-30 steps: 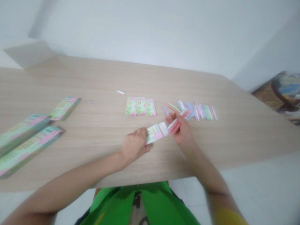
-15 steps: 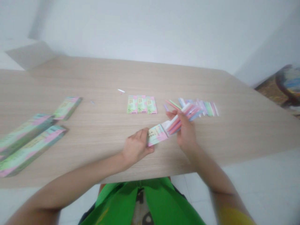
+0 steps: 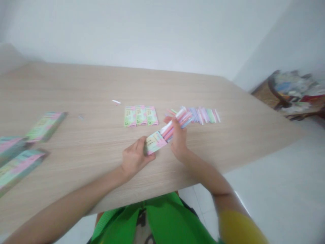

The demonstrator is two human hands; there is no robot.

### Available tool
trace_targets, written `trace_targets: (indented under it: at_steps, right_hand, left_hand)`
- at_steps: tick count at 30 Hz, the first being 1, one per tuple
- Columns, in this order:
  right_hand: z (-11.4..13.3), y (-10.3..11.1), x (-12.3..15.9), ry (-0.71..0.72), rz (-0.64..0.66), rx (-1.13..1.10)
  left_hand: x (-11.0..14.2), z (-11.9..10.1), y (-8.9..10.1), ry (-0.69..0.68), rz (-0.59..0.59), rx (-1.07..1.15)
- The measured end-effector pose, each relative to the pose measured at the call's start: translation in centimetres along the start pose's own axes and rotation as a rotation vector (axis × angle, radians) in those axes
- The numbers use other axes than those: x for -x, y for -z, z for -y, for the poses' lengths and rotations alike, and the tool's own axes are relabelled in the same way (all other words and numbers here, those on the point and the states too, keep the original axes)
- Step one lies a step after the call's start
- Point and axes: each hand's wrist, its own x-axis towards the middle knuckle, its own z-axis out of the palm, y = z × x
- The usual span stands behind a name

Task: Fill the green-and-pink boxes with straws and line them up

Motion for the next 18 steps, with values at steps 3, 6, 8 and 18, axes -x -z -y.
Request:
trace_targets:
  at_steps: [3,6,8,18]
  right_hand:
    - [-0.1,-0.7,-0.9,0.044,0.006,-0.014]
    - [0.0,-1.5,-1.4,0.062,0.038,-0.018]
    - [0.1,-1.7,-1.3,0.038,0.052,-0.003]
    - [0.3,-2.3,1.0,0.073,0.249,0.149]
  left_hand:
    - [-0.4,0.6,-0.9,0.034,-0.002,0.053]
    - [-0.4,1.0,-1.3,0.039,0.009,0.090]
    - [-0.5,1.3,-1.4,0.025,-0.013,0.102]
    - [-2.2,1.6,-2.4,-0.055,-0.368,0.130]
